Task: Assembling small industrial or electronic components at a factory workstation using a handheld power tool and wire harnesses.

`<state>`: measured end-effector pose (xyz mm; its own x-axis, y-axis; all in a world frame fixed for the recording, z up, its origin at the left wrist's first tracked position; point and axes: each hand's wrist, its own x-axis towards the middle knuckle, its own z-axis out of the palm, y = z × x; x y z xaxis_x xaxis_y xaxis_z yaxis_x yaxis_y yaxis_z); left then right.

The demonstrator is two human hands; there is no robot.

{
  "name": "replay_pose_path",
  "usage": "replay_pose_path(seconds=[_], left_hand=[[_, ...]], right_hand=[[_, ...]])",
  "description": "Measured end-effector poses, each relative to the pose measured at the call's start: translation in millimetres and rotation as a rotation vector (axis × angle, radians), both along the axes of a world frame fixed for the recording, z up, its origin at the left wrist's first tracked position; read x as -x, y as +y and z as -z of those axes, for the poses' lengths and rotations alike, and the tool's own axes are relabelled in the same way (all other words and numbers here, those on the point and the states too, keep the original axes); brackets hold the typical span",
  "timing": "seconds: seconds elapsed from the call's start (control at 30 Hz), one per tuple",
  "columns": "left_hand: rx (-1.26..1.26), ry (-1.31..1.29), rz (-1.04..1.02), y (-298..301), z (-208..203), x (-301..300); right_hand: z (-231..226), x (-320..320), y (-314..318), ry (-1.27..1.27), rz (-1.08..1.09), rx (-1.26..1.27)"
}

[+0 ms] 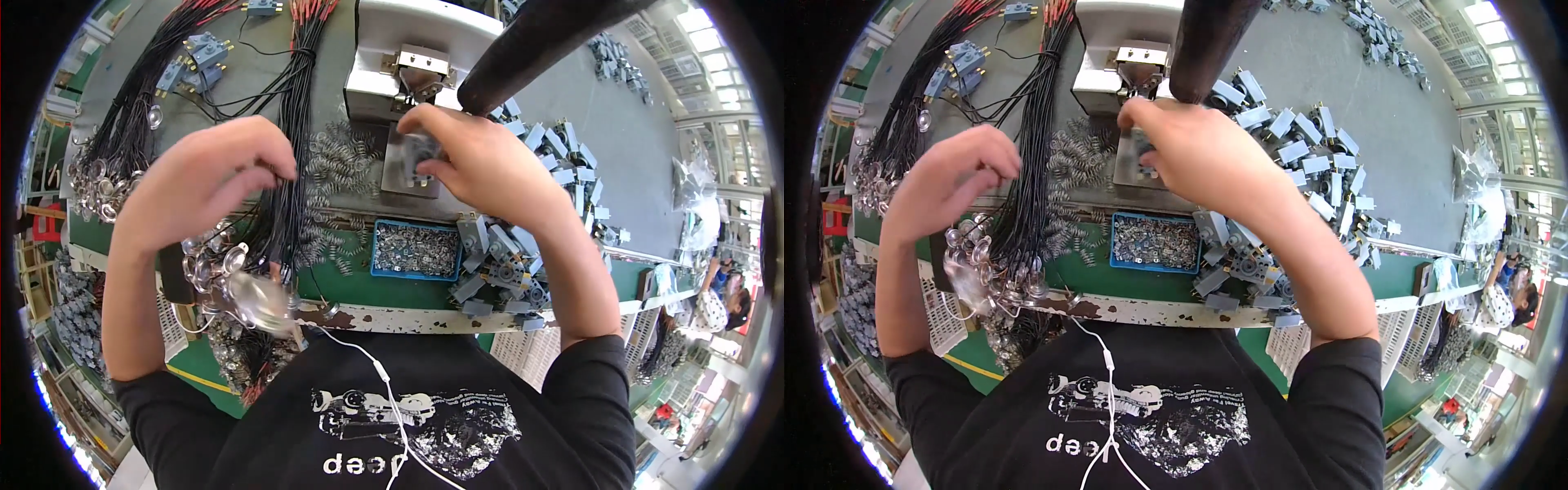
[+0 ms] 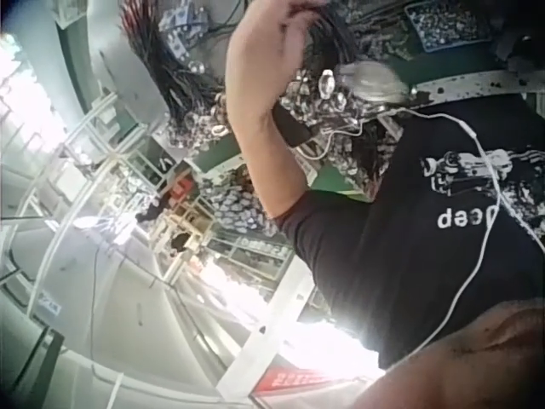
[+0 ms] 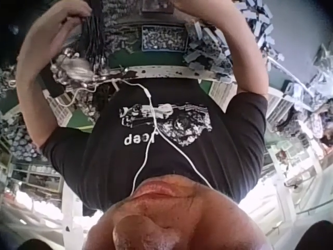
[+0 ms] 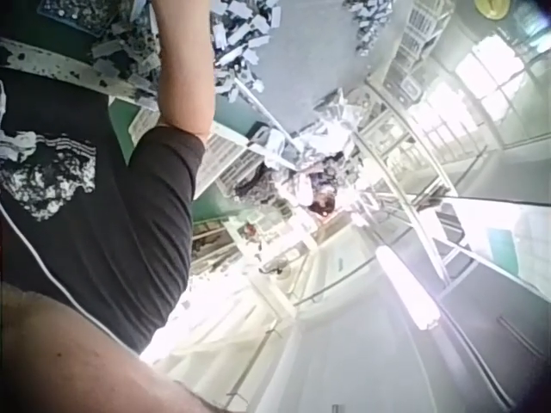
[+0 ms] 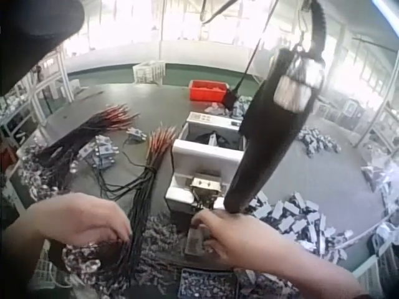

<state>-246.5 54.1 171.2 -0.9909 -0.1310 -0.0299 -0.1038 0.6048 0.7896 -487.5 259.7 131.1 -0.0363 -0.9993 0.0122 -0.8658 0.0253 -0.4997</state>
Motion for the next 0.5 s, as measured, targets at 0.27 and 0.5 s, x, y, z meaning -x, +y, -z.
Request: replay_pose_path(seconds=[0.27, 0.5], left_hand=[[0.324, 0.064, 0.280, 32.4, 12.1, 17.0], [0.405, 0.026, 0.321, 33.5, 10.5, 24.9]], right_hand=[[12.6, -16.9, 12.6, -0.078, 0.197, 0.040], [23.8, -13.5, 15.6, 0.049, 0.128, 0.110]])
